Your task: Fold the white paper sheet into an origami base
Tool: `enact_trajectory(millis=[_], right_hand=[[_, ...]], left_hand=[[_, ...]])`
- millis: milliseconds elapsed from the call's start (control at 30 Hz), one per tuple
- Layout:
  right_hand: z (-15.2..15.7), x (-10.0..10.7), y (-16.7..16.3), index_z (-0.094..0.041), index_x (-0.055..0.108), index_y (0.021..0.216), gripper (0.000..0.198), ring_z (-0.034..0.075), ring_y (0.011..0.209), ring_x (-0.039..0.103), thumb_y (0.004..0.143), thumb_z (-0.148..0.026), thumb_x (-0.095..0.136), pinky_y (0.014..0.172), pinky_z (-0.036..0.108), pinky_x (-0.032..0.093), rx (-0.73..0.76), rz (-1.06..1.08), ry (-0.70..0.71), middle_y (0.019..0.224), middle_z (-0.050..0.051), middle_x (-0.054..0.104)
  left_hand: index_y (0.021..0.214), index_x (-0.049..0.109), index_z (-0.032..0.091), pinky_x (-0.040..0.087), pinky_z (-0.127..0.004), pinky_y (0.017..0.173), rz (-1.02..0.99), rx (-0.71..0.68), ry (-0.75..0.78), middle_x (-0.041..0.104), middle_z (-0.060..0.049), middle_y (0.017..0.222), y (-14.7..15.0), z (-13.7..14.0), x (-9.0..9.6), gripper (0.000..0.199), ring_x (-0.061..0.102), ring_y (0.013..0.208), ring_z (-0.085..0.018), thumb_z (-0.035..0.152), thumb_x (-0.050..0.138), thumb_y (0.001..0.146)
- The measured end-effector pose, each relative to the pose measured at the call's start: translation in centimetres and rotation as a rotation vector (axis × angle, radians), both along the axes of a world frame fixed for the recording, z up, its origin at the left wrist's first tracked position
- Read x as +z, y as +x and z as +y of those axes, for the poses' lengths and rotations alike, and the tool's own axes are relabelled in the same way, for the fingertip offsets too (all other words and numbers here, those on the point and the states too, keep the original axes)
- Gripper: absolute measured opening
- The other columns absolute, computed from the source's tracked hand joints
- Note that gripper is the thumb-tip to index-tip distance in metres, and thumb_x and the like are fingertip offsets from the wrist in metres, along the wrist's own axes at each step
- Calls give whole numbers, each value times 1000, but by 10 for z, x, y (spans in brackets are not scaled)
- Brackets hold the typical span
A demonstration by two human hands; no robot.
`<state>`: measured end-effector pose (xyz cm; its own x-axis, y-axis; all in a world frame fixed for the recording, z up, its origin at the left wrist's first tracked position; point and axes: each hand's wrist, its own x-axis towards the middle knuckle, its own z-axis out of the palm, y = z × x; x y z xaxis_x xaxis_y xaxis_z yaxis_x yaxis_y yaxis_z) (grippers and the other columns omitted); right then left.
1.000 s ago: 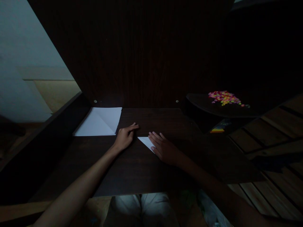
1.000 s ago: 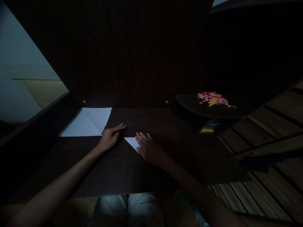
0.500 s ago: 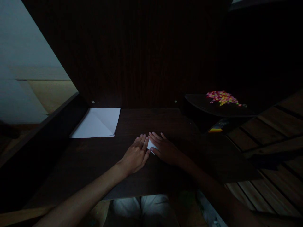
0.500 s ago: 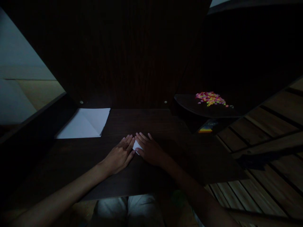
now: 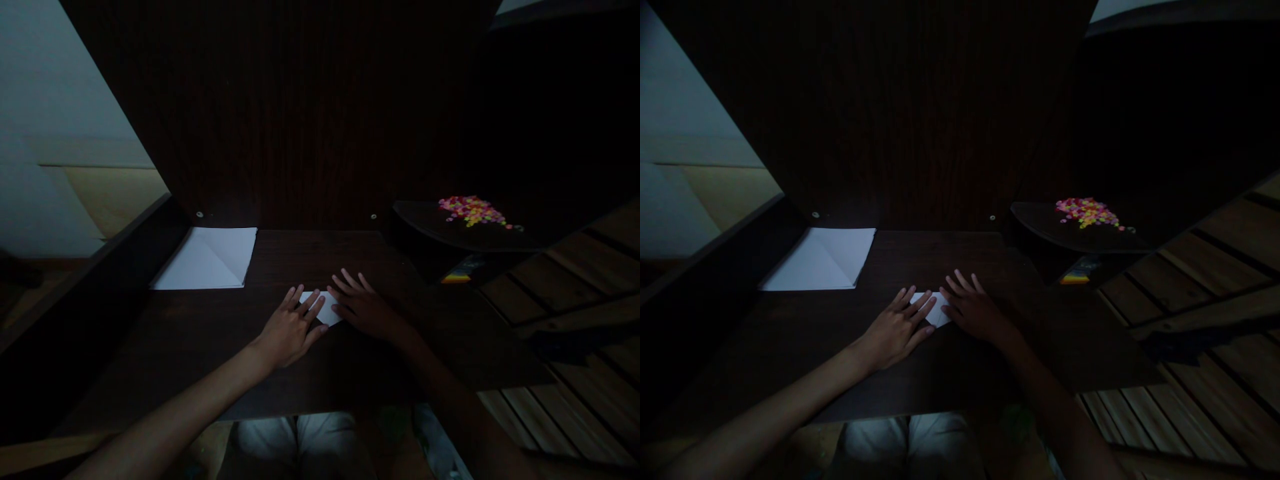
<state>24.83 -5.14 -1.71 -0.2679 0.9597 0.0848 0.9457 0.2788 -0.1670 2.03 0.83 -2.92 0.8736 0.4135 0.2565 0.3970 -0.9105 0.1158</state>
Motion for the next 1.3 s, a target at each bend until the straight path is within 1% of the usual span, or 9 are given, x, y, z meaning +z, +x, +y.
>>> enact_trajectory(millis=[133,233,333,500,633,867,1000,1100,1300], right_hand=[[3,-2,-2,-21,56,135,42,30,146,20,101,-39,38,114,60,23,-17,10,62,151,12,40],[4,-3,-7,-22,63,127,38,30,144,28,100,-35,39,111,56,31,-47,10,105,146,11,48],[4,-3,-14,-18,62,127,37,31,140,35,99,-32,42,107,53,37,-65,-13,143,144,13,50],[3,-2,-20,-22,61,128,37,31,133,41,99,-32,42,101,53,40,-60,-8,162,143,11,51],[6,-1,-22,-23,66,122,34,30,122,48,98,-30,44,94,50,44,-79,21,168,136,11,57],[16,-11,-19,-20,71,96,15,25,102,55,88,-29,61,90,43,47,-121,314,258,109,11,63],[20,-13,-18,-20,65,85,4,22,93,56,84,-24,65,87,41,45,-152,444,208,95,6,63],[20,-11,-19,-20,64,85,4,21,93,56,83,-22,66,88,39,44,-167,460,164,92,4,63],[16,-9,-24,-21,66,97,13,22,96,54,84,-26,65,87,40,45,-155,403,175,98,6,60]], left_hand=[[147,36,16,30,-52,115,-22,-17,-29,41,-13,150,1,1,-1,59,29,143,-32,50,34,100],[144,39,11,30,-50,115,-31,-27,-41,45,-17,147,4,2,0,58,33,141,-31,49,34,100],[140,42,8,33,-46,114,-30,-46,-59,47,-19,144,5,3,3,57,38,139,-30,47,35,100],[134,47,13,42,-45,108,-54,-38,-89,54,-18,138,7,7,8,51,47,133,-29,48,37,99],[129,51,15,43,-43,107,-85,-35,-75,59,-16,133,9,10,5,43,51,129,-27,43,38,100],[123,58,16,46,-43,102,-194,-23,-97,63,-13,127,9,19,2,32,57,119,-26,28,42,98],[130,55,14,47,-46,96,-187,21,-87,66,-14,118,7,22,7,39,56,110,-28,28,49,95],[128,57,14,47,-46,92,-162,31,-81,67,-12,107,6,26,10,37,56,101,-28,29,49,95],[116,65,15,47,-42,87,-130,52,-150,63,-11,103,5,30,15,29,54,97,-27,30,55,94]])
